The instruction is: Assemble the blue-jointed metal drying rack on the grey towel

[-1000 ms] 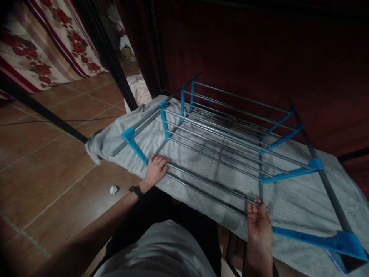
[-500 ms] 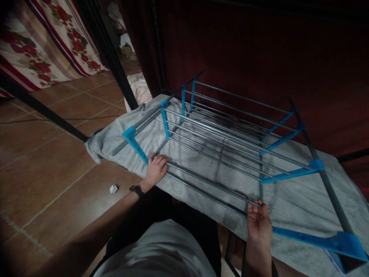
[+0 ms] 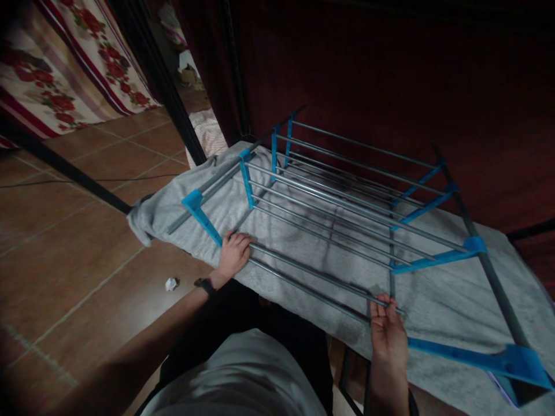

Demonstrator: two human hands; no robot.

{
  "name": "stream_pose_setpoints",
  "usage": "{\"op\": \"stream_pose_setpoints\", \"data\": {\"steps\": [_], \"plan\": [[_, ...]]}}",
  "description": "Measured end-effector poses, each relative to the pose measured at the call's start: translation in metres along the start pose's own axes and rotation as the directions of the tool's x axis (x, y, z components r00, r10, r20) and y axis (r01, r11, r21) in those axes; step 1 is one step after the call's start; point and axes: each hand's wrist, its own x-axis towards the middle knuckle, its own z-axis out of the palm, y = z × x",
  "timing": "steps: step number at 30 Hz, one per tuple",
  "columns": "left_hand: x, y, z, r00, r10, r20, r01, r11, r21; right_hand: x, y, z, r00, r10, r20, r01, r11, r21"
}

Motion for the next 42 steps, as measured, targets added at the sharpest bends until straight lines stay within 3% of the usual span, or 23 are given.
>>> {"op": "stream_pose_setpoints", "data": {"steps": [17,27,42], "plan": [[0.000,0.001,-0.001,1.000,0.004,-0.011,-0.004,1.000,-0.022,-0.006,0.002,0.011,0.996,-0.089,0.025,0.089,0.996,0.011],[0.000,0.000,0.001,1.000,0.004,-0.015,-0.005,0.999,-0.032,-0.009,-0.004,0.013,0.997,0.013,0.072,-0.017,0.999,0.051],[0.001,0.001,-0.001,1.000,0.006,0.005,-0.006,1.000,-0.018,-0.018,0.001,0.018,0.995,-0.095,0.031,0.094,0.995,0.028]]}}
